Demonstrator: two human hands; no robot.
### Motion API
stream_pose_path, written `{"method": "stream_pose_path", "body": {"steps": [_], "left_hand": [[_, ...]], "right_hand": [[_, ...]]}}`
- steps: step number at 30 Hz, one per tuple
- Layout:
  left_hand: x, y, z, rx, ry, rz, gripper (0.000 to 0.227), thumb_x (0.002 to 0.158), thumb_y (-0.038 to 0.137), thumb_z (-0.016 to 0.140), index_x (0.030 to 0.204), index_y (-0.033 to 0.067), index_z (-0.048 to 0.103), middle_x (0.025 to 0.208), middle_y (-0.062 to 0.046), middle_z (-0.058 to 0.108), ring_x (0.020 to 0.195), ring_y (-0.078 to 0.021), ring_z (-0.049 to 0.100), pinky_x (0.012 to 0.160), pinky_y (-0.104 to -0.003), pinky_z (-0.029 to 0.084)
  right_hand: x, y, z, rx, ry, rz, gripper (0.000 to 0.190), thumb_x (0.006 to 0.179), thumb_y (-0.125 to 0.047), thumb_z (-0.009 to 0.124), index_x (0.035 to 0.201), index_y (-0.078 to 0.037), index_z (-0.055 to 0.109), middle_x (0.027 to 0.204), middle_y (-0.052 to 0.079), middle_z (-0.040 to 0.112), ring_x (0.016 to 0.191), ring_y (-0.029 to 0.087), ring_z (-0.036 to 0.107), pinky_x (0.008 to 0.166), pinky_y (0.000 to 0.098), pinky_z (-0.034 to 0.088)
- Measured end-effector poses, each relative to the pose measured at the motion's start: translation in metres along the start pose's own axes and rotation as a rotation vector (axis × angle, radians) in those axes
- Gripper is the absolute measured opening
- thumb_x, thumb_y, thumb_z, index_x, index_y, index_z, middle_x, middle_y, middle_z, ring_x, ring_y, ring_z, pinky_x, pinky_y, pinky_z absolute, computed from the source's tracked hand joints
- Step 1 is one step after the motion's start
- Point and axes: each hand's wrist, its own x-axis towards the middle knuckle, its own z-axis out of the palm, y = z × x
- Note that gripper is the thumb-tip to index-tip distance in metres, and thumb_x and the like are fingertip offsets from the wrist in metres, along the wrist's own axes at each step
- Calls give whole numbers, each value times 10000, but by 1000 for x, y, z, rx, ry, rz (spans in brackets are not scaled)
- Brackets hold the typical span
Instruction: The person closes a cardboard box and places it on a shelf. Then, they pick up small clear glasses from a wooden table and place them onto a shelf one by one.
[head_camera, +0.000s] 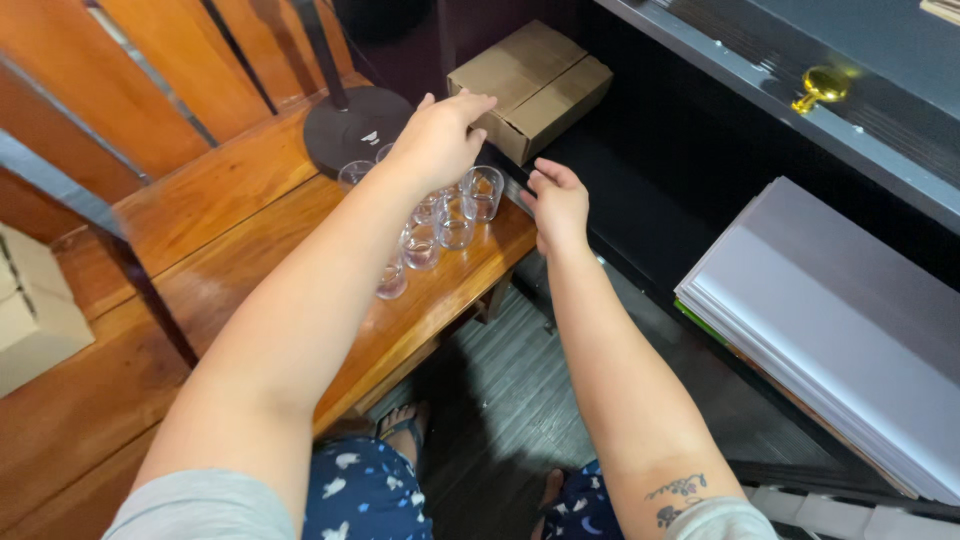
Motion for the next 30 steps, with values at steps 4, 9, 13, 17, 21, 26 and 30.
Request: {"method": "stream_pose_path", "body": {"steps": [4, 9, 13, 17, 21, 26, 30], "left_hand": [[-88, 13, -31, -84, 149, 13, 382, 1029, 116, 633, 1411, 108, 635, 1422, -106, 650, 1456, -282, 451, 1233, -614, 160], [-183, 5, -33, -251, 411, -24, 316, 983, 71, 618, 1283, 111, 711, 1217, -165, 733, 1276, -348, 612, 1138, -523, 423], [-221, -25, -5, -289, 597, -87, 310, 907, 93, 746, 1208, 169, 747, 1117, -73, 740, 1099, -262, 716, 1008, -415, 532], [-236, -48, 26, -564, 713, -305, 349, 899, 34, 732, 1242, 95, 707, 1176, -168, 679, 1139, -331, 706, 985, -412, 564], [-242, -75, 53, -648, 741, -377, 499, 891, -62, 720, 1372, -1, 602, 1344, -313, 591, 1253, -466, 620, 1034, -461, 539], [-240, -91, 68, -582, 639, -387, 633, 863, -29, 767, 1454, 8, 543, 1402, -310, 573, 1293, -460, 583, 1038, -474, 548], [-240, -76, 63, -599, 460, -439, 703, 871, 12, 763, 1514, 0, 480, 1457, -322, 551, 1334, -457, 547, 1073, -451, 537]], "right_hand": [[-55, -14, -16, 37, -20, 31, 314, 990, -38, 650, 1294, 35, 672, 1201, 250, 632, 1168, 295, 646, 957, 442, 625], [-117, -7, -24, 97, -43, 41, 266, 976, -39, 655, 1234, 21, 678, 981, 101, 612, 932, 138, 624, 865, 284, 646], [-157, 12, -19, 115, -93, 23, 231, 948, -18, 684, 1178, -3, 701, 923, 71, 629, 811, 100, 636, 787, 249, 647], [-185, 41, -2, 23, -215, -74, 306, 879, 14, 774, 1177, -6, 706, 940, 80, 673, 788, 104, 674, 740, 245, 632], [-194, 72, 24, -57, -364, -137, 512, 786, 27, 871, 1252, 5, 659, 1087, 103, 695, 978, 141, 713, 927, 289, 597], [-199, 76, 47, -193, -311, -105, 579, 780, -16, 887, 1305, -8, 645, 1234, 212, 697, 1132, 259, 715, 981, 353, 581], [-215, 53, 55, -315, -291, -128, 593, 761, 0, 874, 1310, -25, 653, 1281, 220, 702, 1189, 286, 698, 1005, 353, 574]]}}
